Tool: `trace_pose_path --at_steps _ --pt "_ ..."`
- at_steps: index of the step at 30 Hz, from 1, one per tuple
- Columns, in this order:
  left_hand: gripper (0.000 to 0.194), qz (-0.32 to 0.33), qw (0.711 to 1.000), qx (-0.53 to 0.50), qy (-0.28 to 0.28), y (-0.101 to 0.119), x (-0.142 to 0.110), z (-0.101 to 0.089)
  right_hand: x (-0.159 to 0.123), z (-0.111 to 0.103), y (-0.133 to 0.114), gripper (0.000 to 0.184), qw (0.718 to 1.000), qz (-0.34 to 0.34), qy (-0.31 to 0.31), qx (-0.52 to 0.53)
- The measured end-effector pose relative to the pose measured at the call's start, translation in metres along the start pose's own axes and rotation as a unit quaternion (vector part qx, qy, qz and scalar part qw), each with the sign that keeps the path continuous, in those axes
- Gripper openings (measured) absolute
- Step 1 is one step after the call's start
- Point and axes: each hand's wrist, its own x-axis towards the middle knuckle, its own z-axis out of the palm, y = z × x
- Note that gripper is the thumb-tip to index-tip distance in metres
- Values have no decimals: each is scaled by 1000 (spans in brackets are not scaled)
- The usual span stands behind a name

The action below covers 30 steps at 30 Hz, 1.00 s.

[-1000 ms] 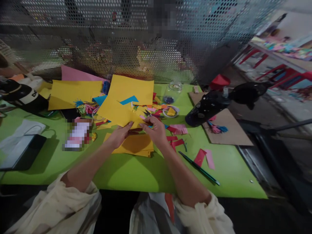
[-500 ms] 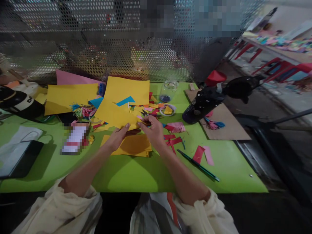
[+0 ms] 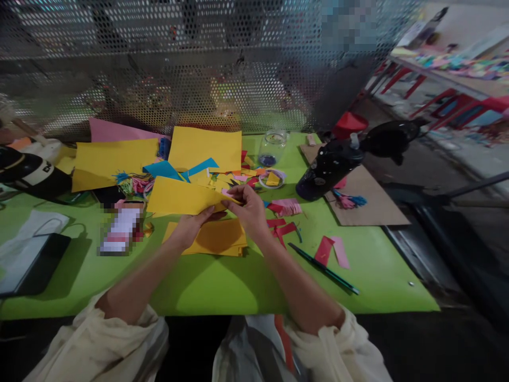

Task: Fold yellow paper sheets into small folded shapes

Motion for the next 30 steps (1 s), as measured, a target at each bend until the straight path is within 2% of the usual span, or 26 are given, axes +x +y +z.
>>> trace_pose_path --at_steps 7,14,22,30 --pt "44 13 1000 9 2 0 0 -2 -1 0 -2 37 1000 19 0 20" --pt "41 20 1000 7 6 -2 3 -6 1 -2 1 45 999 50 -7 -10" --pt "34 16 1000 -10 23 -3 5 -5 1 -1 -2 40 999 46 -9 3" --pt "44 21 999 -13 28 -5 6 -6 1 -1 -1 40 999 45 -13 -1"
